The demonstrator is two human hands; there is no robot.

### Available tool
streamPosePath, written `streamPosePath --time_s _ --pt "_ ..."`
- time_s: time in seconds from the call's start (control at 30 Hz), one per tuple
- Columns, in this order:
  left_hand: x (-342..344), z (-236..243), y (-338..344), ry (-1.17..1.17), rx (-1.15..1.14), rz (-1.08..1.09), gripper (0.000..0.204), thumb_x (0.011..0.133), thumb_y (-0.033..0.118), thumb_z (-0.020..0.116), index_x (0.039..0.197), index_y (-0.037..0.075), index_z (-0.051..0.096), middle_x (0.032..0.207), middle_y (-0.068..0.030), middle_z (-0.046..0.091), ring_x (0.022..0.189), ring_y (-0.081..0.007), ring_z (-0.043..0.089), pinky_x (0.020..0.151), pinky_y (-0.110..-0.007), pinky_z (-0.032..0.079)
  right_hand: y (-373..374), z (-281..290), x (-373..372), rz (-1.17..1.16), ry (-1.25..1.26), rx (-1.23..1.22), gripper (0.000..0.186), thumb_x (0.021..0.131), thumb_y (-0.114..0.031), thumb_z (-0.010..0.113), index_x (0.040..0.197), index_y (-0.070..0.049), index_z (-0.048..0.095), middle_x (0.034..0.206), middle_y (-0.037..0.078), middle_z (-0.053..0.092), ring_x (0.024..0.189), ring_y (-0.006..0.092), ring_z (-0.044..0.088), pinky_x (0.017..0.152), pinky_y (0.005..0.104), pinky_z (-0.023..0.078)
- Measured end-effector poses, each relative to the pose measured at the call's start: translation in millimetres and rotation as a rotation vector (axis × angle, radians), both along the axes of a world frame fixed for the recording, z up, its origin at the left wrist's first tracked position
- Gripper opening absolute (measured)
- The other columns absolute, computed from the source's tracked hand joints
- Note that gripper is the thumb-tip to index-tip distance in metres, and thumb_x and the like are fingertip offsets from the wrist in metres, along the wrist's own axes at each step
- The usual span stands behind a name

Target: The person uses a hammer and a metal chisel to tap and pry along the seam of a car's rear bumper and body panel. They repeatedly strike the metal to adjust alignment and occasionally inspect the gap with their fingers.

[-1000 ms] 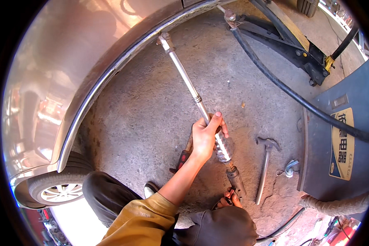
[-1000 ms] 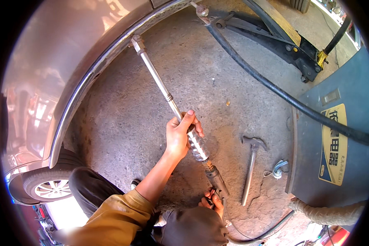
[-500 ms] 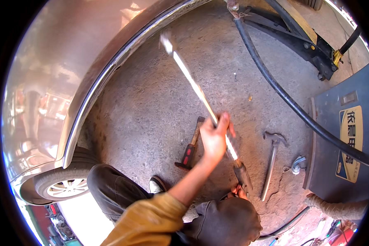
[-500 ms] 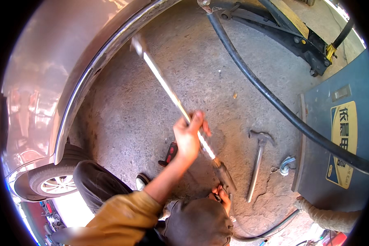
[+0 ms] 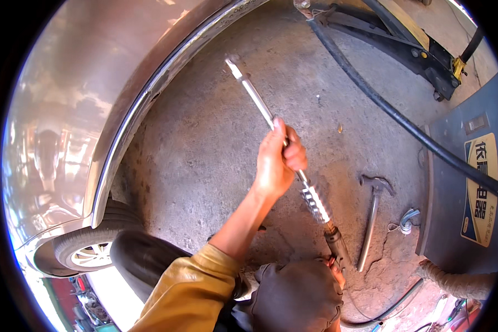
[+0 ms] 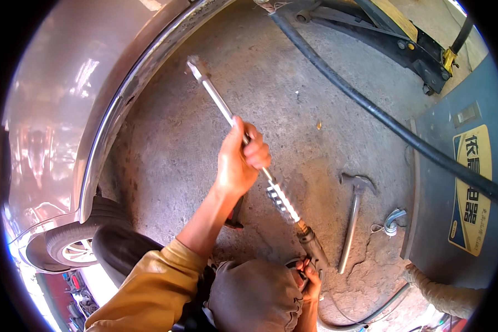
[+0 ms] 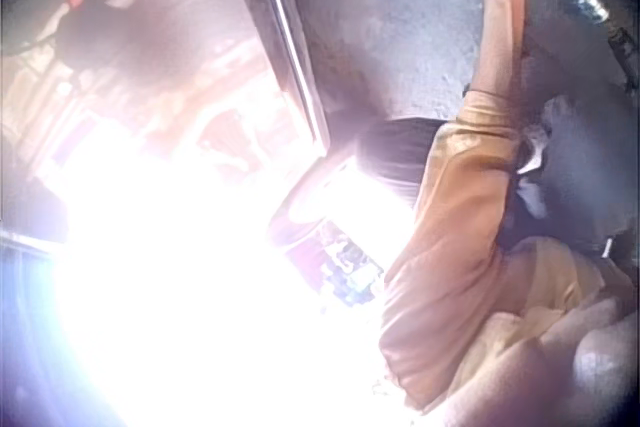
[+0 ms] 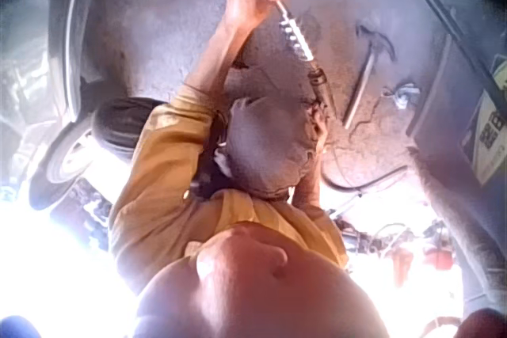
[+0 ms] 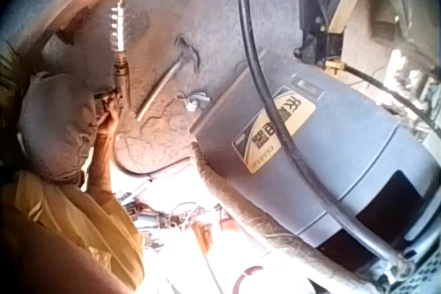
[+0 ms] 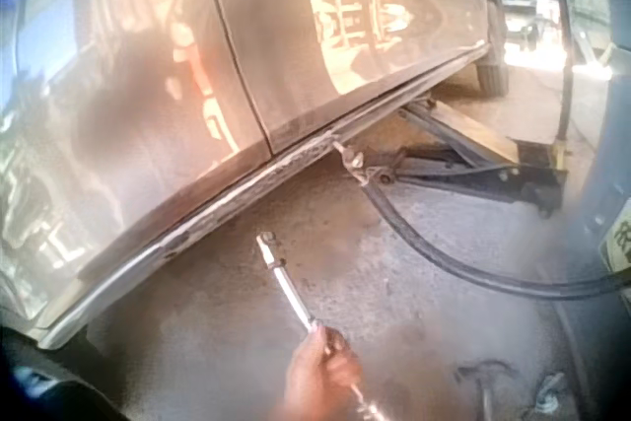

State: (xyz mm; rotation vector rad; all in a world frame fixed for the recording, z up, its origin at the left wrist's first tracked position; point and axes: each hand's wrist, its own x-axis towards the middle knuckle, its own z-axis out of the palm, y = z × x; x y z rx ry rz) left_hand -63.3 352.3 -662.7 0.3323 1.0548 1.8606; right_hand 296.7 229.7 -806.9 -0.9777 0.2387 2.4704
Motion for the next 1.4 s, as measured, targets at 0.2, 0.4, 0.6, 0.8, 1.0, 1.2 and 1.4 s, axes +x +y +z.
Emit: streamPosePath --time_s 0.2,0.4,0.6,0.8,1.0,1.2,1.4 --pt "-22 18 15 -0.077 0.069 0.044 0.048 0.104 0.058 0.038 0.083 0.014 0.041 0.065 0.0062 0.029 0.054 -0.0063 0.024 0.050 -0.024 0.025 28 12 -41 -0.050 0.352 -0.128 0.037 0.093 -0.011 0.061 0.128 -0.005 0.051 0.105 0.008 0.065 0.055 0.0135 0.048 0.056 0.0318 0.042" --pt "-29 20 9 -0.050 0.042 0.045 0.048 0.104 0.058 0.038 0.082 0.015 0.040 0.065 0.0063 0.029 0.054 -0.0063 0.024 0.050 -0.024 0.025 18 10 -50 -0.042 0.355 -0.136 0.036 0.093 -0.011 0.061 0.127 -0.005 0.052 0.105 0.007 0.065 0.054 0.0131 0.046 0.055 0.0313 0.041" --pt "-32 22 7 -0.040 0.049 0.028 0.048 0.105 0.057 0.038 0.082 0.014 0.040 0.065 0.0063 0.029 0.054 -0.0064 0.024 0.051 -0.024 0.025 14 13 -54 -0.044 0.306 -0.127 0.035 0.093 -0.012 0.062 0.126 -0.006 0.054 0.104 0.006 0.066 0.054 0.0126 0.046 0.056 0.0309 0.040" --pt "-32 27 9 -0.032 0.034 0.020 0.048 0.104 0.057 0.038 0.082 0.015 0.040 0.065 0.0063 0.029 0.055 -0.0063 0.025 0.051 -0.024 0.026 13 18 -58 -0.057 0.297 -0.129 0.034 0.093 -0.012 0.063 0.126 -0.006 0.055 0.103 0.005 0.066 0.053 0.0120 0.046 0.055 0.0295 0.040" --pt "-32 27 9 -0.036 0.042 0.027 0.048 0.104 0.057 0.041 0.083 0.014 0.041 0.064 0.0050 0.030 0.053 -0.0066 0.025 0.050 -0.025 0.026 13 18 -58 -0.054 0.303 -0.128 0.036 0.093 -0.012 0.063 0.127 -0.005 0.054 0.103 0.005 0.066 0.053 0.0118 0.046 0.055 0.0289 0.040" --pt "-30 29 10 -0.036 0.021 0.026 0.048 0.104 0.057 0.038 0.081 0.015 0.039 0.064 0.0064 0.029 0.054 -0.0063 0.025 0.050 -0.025 0.026 14 12 -55 -0.041 0.324 -0.127 0.035 0.095 -0.015 0.063 0.127 -0.007 0.053 0.100 0.003 0.063 0.055 0.0112 0.045 0.057 0.0304 0.040" --pt "-29 28 11 -0.008 0.053 0.034 0.047 0.105 0.055 0.036 0.083 0.014 0.041 0.065 0.0056 0.027 0.054 -0.0071 0.021 0.050 -0.025 0.024 15 14 -54 -0.038 0.373 -0.152 0.037 0.096 -0.018 0.064 0.129 -0.009 0.051 0.092 0.000 0.056 0.056 0.0105 0.044 0.060 0.0307 0.039"
